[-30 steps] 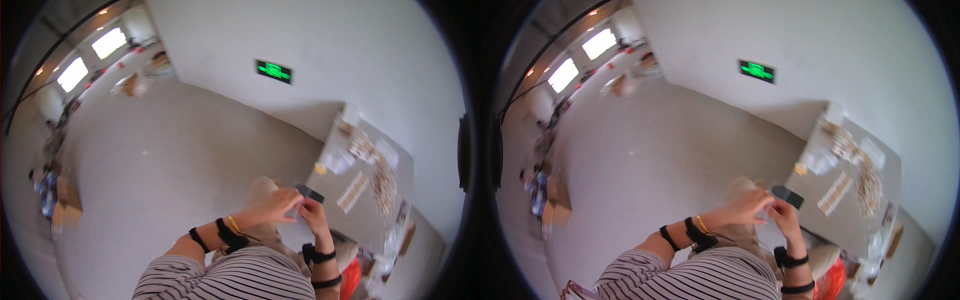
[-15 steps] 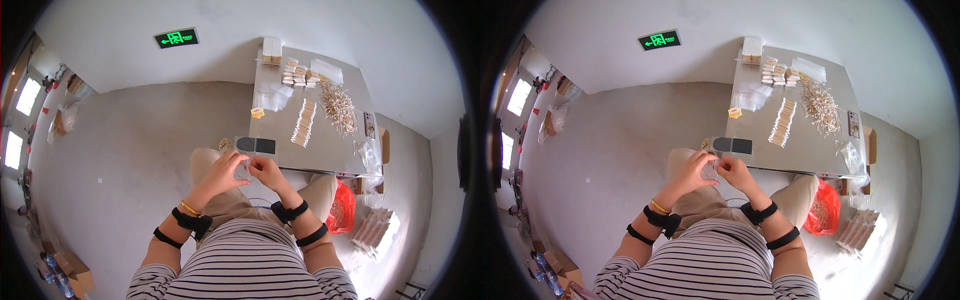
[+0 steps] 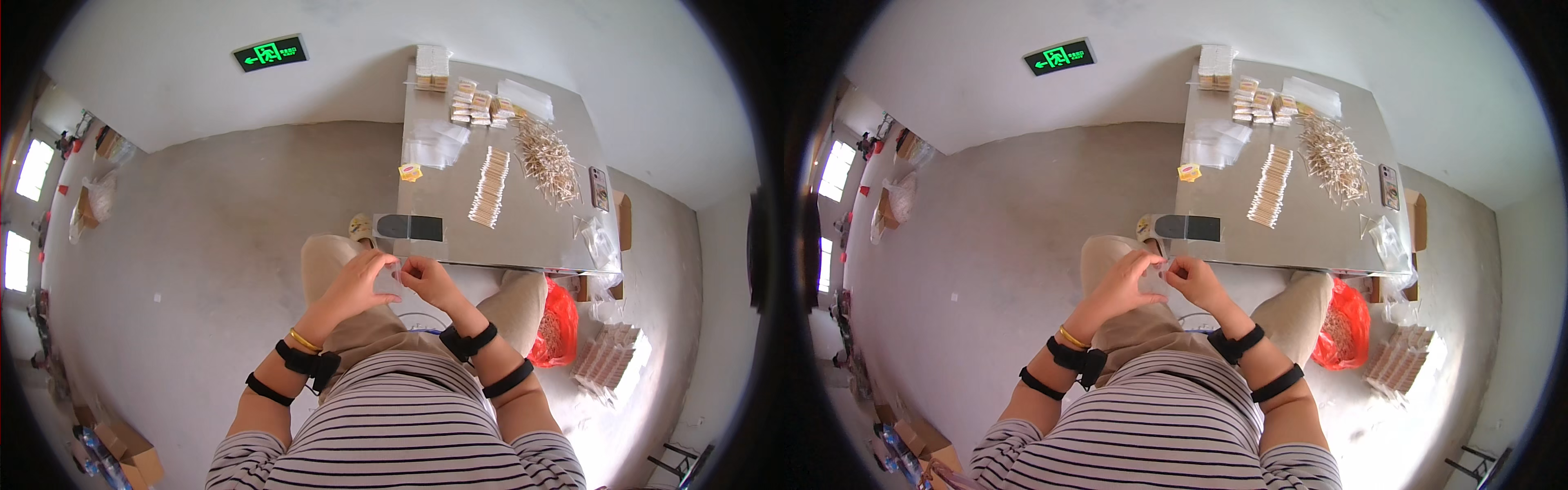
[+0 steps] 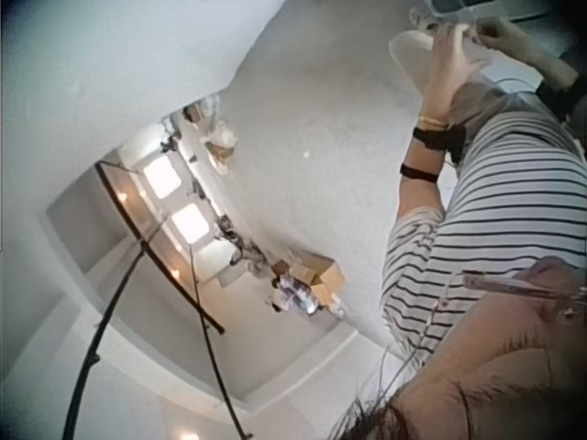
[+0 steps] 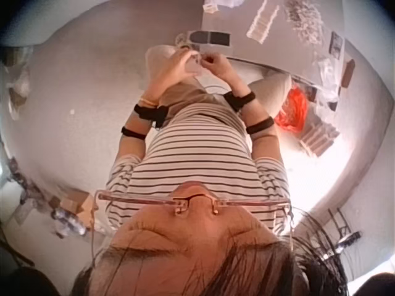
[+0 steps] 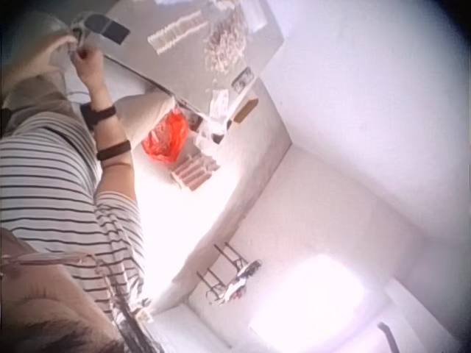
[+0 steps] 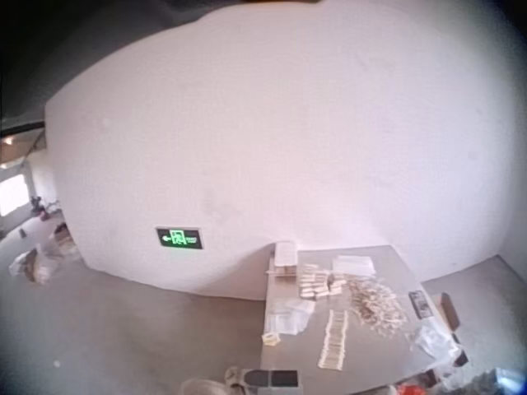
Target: Sorting and aligning cotton swabs on a metal table for packaging.
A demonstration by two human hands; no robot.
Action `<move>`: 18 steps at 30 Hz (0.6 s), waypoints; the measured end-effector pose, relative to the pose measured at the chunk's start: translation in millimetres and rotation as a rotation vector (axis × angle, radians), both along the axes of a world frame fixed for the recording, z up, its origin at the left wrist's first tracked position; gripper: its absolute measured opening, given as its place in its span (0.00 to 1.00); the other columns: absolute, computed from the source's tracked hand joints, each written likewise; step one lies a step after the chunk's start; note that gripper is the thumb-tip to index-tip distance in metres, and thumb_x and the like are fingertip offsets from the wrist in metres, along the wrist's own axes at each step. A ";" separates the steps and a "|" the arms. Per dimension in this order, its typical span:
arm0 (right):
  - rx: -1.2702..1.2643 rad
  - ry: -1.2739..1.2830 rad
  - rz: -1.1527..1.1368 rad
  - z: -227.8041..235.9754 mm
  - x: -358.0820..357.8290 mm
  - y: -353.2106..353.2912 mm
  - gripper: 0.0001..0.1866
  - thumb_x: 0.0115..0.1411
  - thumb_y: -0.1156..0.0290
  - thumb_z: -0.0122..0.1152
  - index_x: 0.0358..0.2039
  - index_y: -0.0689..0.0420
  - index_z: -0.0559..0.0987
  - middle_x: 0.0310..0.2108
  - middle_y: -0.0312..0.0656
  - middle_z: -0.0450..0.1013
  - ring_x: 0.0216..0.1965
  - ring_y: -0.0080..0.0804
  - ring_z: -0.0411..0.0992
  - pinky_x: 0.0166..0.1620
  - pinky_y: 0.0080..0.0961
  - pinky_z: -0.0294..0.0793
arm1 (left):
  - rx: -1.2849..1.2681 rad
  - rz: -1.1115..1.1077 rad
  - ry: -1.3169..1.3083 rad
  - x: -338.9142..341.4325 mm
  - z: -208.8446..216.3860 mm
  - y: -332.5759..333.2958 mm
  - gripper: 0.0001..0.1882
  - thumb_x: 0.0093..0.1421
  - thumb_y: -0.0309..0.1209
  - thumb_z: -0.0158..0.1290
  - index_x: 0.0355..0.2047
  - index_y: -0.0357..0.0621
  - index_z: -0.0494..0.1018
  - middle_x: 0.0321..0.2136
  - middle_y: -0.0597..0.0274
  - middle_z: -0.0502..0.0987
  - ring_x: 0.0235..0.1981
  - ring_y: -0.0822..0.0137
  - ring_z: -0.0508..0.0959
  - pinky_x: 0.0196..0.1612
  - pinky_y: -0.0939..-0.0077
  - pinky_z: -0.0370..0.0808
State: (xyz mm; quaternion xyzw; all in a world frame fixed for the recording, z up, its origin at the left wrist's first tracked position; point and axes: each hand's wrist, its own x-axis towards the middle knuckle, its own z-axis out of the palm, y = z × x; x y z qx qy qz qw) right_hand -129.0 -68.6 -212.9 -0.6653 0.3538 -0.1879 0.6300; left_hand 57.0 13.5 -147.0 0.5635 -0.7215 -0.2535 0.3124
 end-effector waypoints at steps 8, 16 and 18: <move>0.028 -0.017 -0.107 -12.3 -18.1 -26.9 0.11 0.63 0.66 0.63 0.31 0.62 0.79 0.22 0.35 0.73 0.24 0.18 0.67 0.29 0.22 0.68 | 0.329 0.147 0.376 10.9 -51.4 -38.1 0.14 0.57 0.28 0.64 0.40 0.38 0.75 0.33 0.61 0.81 0.30 0.72 0.78 0.34 0.76 0.75; 0.127 -0.147 -0.414 -30.5 -78.3 -68.3 0.11 0.68 0.69 0.54 0.38 0.63 0.80 0.27 0.35 0.76 0.29 0.19 0.71 0.35 0.18 0.72 | 0.174 0.182 0.299 23.0 -64.7 -180.2 0.05 0.61 0.27 0.59 0.34 0.37 0.77 0.29 0.59 0.83 0.31 0.70 0.82 0.36 0.76 0.76; 0.152 -0.118 -0.432 -33.8 -91.0 -74.6 0.10 0.68 0.71 0.54 0.38 0.64 0.80 0.27 0.35 0.75 0.29 0.18 0.70 0.36 0.17 0.71 | 0.137 0.177 0.207 22.1 -63.5 -221.3 0.05 0.61 0.27 0.58 0.35 0.38 0.78 0.30 0.57 0.83 0.31 0.67 0.83 0.36 0.74 0.77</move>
